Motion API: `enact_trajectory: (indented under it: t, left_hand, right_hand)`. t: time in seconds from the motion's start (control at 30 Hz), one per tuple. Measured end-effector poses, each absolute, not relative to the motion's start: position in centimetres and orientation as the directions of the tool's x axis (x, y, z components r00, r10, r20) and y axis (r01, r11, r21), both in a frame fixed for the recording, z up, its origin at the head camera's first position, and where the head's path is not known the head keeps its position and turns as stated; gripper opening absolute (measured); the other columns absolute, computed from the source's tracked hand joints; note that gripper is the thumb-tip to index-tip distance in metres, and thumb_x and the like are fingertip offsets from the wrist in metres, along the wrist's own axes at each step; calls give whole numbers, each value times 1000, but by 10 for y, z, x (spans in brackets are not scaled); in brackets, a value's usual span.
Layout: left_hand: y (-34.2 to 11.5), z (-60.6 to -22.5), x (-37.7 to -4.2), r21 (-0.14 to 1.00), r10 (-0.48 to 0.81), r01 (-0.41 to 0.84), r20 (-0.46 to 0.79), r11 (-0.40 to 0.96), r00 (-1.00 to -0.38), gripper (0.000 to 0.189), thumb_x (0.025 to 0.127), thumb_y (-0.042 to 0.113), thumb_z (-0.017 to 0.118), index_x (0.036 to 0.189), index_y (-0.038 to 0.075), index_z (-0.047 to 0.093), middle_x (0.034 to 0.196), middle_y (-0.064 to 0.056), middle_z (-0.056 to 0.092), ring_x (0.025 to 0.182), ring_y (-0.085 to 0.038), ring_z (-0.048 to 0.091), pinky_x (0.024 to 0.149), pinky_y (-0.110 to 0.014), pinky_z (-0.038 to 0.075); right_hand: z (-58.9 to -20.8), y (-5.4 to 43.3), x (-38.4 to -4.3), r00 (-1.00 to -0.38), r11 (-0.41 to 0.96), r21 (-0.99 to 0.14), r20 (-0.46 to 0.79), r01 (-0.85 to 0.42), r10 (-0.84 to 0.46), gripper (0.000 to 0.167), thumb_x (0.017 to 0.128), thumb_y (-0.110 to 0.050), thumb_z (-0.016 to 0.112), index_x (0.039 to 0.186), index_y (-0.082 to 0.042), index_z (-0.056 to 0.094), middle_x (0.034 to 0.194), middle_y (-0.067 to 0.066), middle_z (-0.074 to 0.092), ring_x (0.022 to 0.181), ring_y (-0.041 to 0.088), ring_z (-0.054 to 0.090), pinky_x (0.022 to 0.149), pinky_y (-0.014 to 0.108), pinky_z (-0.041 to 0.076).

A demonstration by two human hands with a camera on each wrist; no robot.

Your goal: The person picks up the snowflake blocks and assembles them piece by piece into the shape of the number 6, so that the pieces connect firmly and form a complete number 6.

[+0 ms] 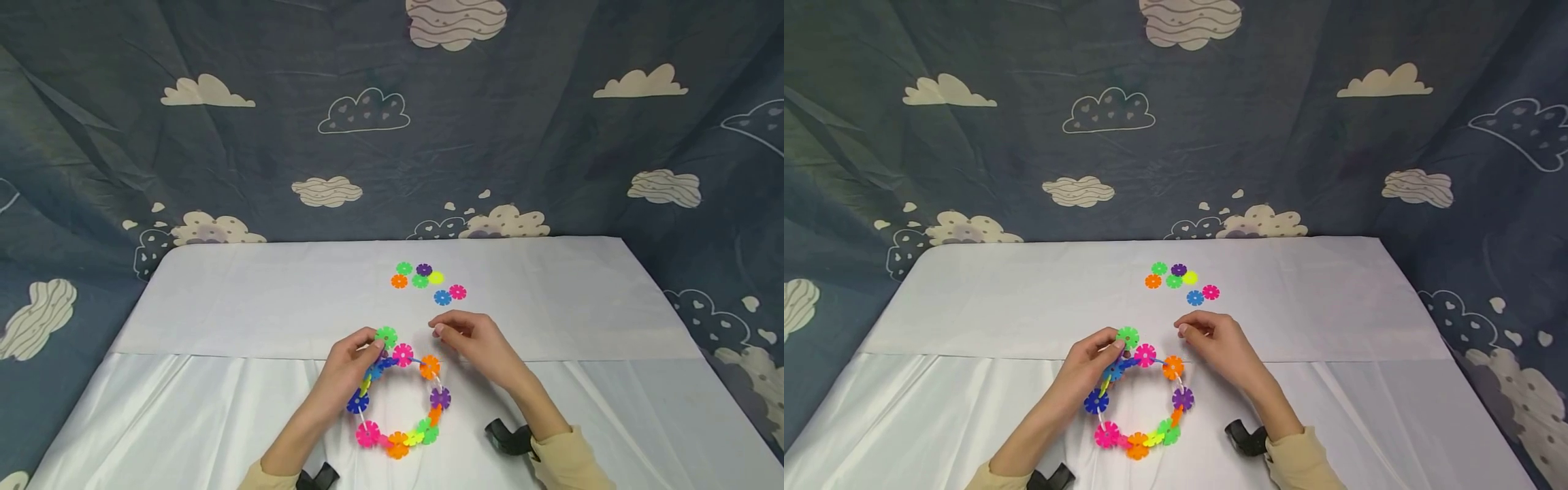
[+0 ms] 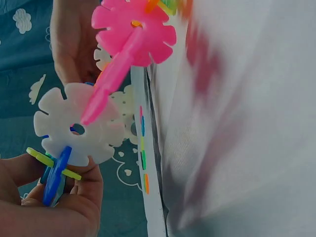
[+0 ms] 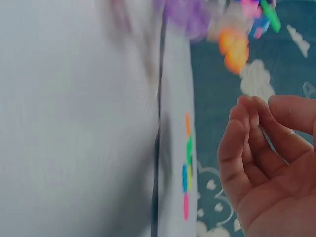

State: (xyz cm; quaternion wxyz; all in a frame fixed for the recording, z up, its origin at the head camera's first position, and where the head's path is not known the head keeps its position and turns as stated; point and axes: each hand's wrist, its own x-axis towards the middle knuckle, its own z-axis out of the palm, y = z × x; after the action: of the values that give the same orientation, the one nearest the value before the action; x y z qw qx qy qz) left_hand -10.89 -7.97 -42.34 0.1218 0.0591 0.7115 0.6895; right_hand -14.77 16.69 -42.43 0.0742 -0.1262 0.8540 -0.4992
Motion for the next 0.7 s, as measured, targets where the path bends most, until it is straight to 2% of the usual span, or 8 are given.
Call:
enact_trajectory:
  t: [0.2,0.4,0.53,0.7]
  left_hand:
    - [-81,-423,-110,996,258,-76,-84,39,-963,20,103,20,53,104,1,61,86,-7,57,75,-19,55,66,-25,45]
    - [-81,-425,-111,996,248,-77,-85,44,-965,23,103,20,53,106,-1,61,88,-8,57,78,-20,57,67,-26,47]
    - [-81,-426,-111,996,248,-78,-83,31,-965,21,102,20,54,105,0,61,88,-8,58,78,-21,58,67,-26,48]
    - [-81,-426,-110,997,256,-74,-76,19,-964,22,103,20,54,106,-1,60,88,-9,59,77,-20,57,66,-26,48]
  right_hand:
    - [-422,189,-178,-974,599,-787,8,-145,-225,21,98,-17,63,113,-4,70,105,8,70,88,26,59,69,32,52]
    - [-424,207,-216,-981,726,-678,-35,-116,-190,23,98,-10,61,119,-5,67,111,10,67,96,28,57,73,34,54]
    - [-430,216,-236,-971,754,-648,-96,-106,-219,28,96,-7,62,123,-5,65,119,14,63,99,31,57,79,38,56]
    - [-436,222,-252,-940,762,-624,-125,-175,-318,36,93,-4,64,128,-5,63,125,16,61,108,32,55,94,46,50]
